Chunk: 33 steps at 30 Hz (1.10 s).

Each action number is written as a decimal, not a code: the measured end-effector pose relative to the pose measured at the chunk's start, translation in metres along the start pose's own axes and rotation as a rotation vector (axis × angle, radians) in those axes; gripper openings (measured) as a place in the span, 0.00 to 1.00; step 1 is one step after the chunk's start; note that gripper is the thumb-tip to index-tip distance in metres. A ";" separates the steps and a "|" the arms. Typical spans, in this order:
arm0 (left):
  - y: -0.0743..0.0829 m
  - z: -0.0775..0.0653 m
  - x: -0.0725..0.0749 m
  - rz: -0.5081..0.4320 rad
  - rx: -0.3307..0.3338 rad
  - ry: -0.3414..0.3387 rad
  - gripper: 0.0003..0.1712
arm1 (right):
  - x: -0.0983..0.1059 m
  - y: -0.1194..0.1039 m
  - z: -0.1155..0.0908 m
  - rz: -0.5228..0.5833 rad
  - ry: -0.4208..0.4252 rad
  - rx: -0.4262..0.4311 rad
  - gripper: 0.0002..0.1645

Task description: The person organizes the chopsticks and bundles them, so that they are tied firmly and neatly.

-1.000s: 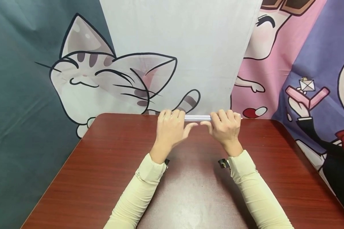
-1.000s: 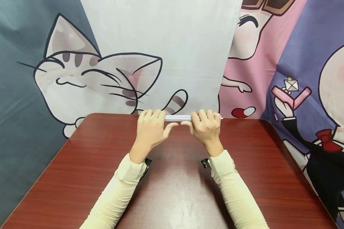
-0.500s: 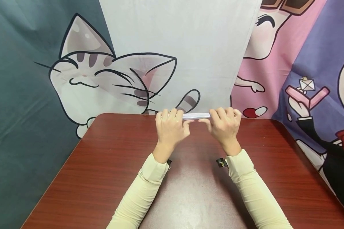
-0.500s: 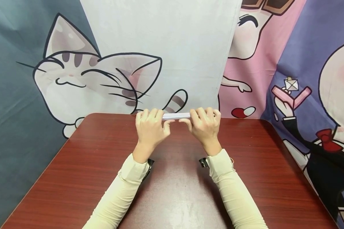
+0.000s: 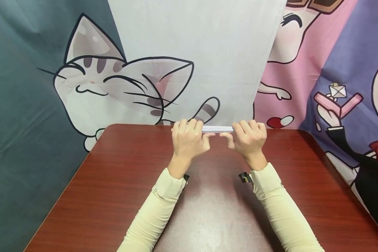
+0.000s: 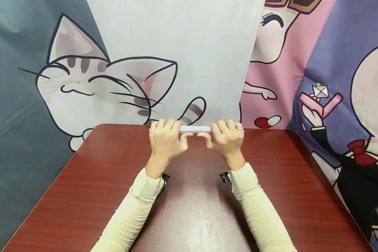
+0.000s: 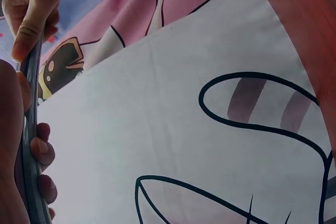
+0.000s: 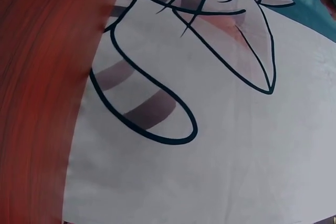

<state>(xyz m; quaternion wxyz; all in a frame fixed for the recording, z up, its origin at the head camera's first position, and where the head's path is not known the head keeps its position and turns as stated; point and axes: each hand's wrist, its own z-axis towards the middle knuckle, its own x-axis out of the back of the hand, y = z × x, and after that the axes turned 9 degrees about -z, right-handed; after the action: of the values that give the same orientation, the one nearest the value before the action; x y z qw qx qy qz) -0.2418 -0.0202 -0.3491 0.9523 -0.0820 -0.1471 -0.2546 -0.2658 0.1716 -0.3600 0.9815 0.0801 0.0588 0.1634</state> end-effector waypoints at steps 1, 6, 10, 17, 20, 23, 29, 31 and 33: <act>0.000 0.000 0.000 -0.003 -0.004 -0.006 0.30 | 0.000 0.000 0.000 0.002 0.005 0.003 0.41; -0.001 -0.002 -0.001 -0.019 0.008 -0.020 0.30 | 0.000 -0.003 -0.002 -0.007 0.005 -0.026 0.40; -0.002 -0.003 -0.001 -0.024 0.027 -0.024 0.27 | 0.001 -0.008 -0.004 -0.009 -0.049 -0.071 0.38; -0.004 -0.004 -0.002 -0.019 0.029 -0.036 0.33 | 0.002 -0.008 -0.005 0.016 -0.098 -0.101 0.37; -0.006 -0.004 -0.002 -0.024 0.026 -0.029 0.34 | 0.005 -0.002 -0.002 0.042 -0.117 -0.139 0.39; -0.007 -0.005 -0.001 -0.031 0.023 -0.030 0.33 | 0.008 0.006 0.003 0.100 -0.135 -0.204 0.40; -0.009 -0.006 -0.001 -0.057 0.028 -0.049 0.28 | 0.011 0.025 0.012 0.357 -0.209 -0.434 0.28; -0.008 -0.005 -0.001 -0.058 0.024 -0.059 0.27 | 0.012 0.028 0.013 0.488 -0.253 -0.543 0.22; -0.007 -0.005 -0.001 -0.056 0.020 -0.068 0.27 | 0.013 0.028 0.014 0.594 -0.291 -0.637 0.16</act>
<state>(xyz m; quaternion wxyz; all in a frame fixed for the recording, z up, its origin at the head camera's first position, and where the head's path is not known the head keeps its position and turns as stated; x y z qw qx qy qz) -0.2449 -0.0274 -0.3537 0.9399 -0.0770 -0.1841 -0.2770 -0.2605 0.1997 -0.3426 0.8659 -0.1901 -0.1585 0.4347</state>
